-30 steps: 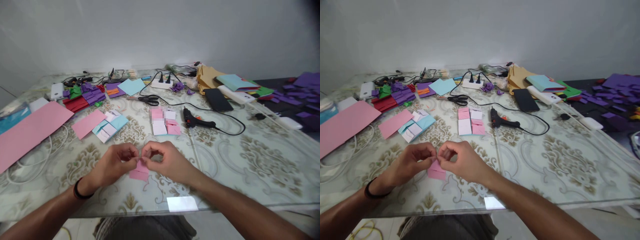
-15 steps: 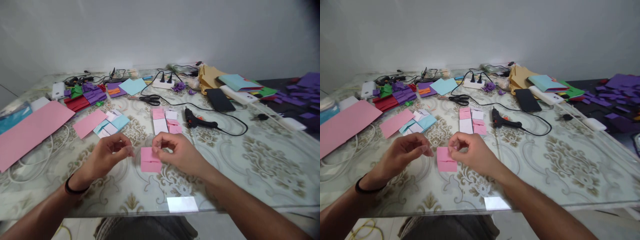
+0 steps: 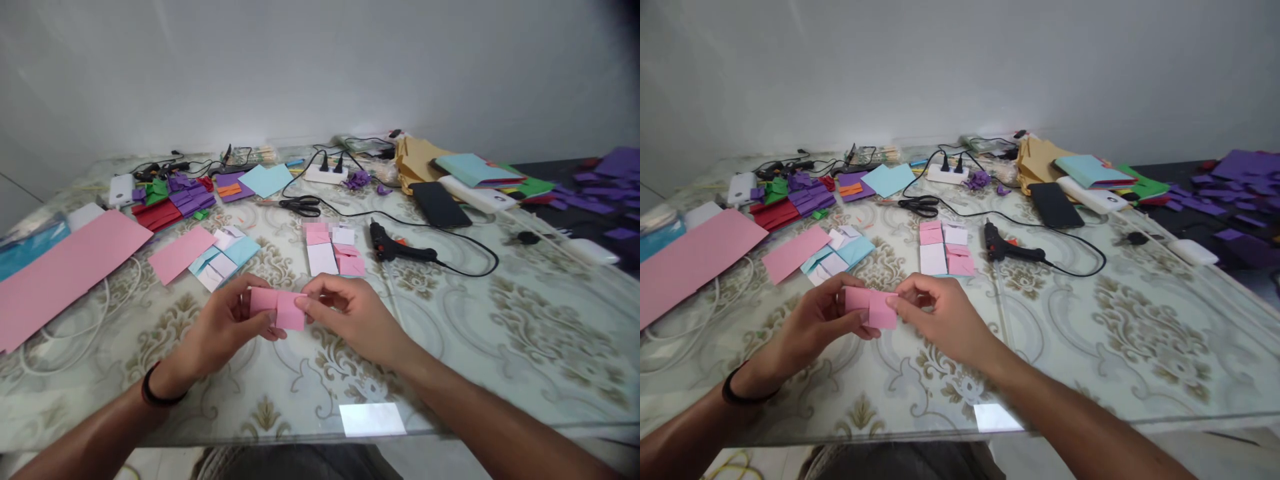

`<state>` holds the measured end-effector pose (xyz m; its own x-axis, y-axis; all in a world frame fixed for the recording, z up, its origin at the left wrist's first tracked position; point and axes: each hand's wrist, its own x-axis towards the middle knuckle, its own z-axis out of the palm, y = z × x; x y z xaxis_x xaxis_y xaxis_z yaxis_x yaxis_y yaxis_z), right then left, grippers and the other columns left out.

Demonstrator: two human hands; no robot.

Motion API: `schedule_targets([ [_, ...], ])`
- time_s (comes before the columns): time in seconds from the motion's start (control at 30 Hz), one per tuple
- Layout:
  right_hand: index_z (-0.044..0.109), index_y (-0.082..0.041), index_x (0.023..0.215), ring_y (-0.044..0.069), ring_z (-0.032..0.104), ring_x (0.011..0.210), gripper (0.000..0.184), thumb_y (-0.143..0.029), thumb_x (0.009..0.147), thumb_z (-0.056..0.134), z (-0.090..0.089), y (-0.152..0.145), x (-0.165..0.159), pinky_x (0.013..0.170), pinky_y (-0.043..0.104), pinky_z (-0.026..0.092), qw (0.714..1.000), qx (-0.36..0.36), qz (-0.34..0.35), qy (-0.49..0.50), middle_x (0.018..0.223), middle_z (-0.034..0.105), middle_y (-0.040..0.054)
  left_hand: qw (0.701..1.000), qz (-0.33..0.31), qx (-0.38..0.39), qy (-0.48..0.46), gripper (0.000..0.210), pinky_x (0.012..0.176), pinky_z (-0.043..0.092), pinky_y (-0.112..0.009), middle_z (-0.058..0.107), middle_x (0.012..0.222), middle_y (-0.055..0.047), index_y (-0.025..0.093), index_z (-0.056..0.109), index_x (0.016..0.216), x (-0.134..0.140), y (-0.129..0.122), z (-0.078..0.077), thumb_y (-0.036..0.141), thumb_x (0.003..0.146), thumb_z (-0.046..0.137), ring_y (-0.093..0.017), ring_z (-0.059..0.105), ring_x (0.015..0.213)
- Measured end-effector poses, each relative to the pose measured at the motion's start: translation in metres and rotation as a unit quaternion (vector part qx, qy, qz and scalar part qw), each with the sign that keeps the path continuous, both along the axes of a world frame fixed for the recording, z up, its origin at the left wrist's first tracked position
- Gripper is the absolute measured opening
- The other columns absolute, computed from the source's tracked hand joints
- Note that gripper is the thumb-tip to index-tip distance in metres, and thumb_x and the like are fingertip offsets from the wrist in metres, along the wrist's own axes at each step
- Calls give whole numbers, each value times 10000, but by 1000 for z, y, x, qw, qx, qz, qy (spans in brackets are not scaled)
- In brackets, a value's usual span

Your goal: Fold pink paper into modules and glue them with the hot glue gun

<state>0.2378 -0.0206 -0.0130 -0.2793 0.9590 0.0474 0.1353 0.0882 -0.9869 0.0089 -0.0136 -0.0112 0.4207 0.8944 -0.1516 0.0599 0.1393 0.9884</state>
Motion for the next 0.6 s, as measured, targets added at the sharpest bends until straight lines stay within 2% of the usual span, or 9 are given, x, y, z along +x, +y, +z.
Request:
schedule_targets([
  [0.1,683,-198,781,145,619,664,226,-378,905,740,-2,-1,-2,661,296,503,1000,-4,6,-3,709,689,-1,996,-29,48,74,200,660,536,-265,736,827,-27,169,707,1032,-4,-1,-1,355,959,704,-159,695,735],
  [0.17,680,-198,780,141,618,663,194,-339,902,731,-2,-2,-2,656,292,494,1000,-2,10,-6,715,692,-3,991,-31,69,108,264,626,463,-254,705,814,-23,169,751,989,-6,-2,-1,421,989,672,-144,621,724],
  [0.27,681,-198,780,138,609,665,174,-315,901,727,-1,-2,-3,646,285,482,1000,-4,15,-7,725,688,-6,991,-19,62,119,315,598,390,-255,669,786,-9,173,778,950,-7,-3,-2,475,974,694,-130,539,692],
  [0.4,698,-194,782,132,576,655,242,-384,930,723,-2,-2,-4,631,274,466,999,-16,29,-11,718,663,-11,990,-13,63,123,315,553,306,-251,588,705,15,165,774,874,-5,-4,-2,463,959,714,-110,442,634],
  [0.53,690,-189,750,122,535,635,304,-428,933,731,-6,-2,-7,618,264,445,998,-32,51,-20,695,636,-20,986,-43,68,147,343,546,267,-262,522,656,30,168,774,856,-5,-4,-4,477,975,683,-108,389,614],
  [0.6,698,-185,757,121,527,638,310,-440,929,737,-8,-2,-7,612,260,434,997,-40,59,-22,695,629,-20,984,-52,72,155,349,558,276,-267,543,665,25,177,792,869,-5,-3,-5,484,982,672,-112,395,623],
])
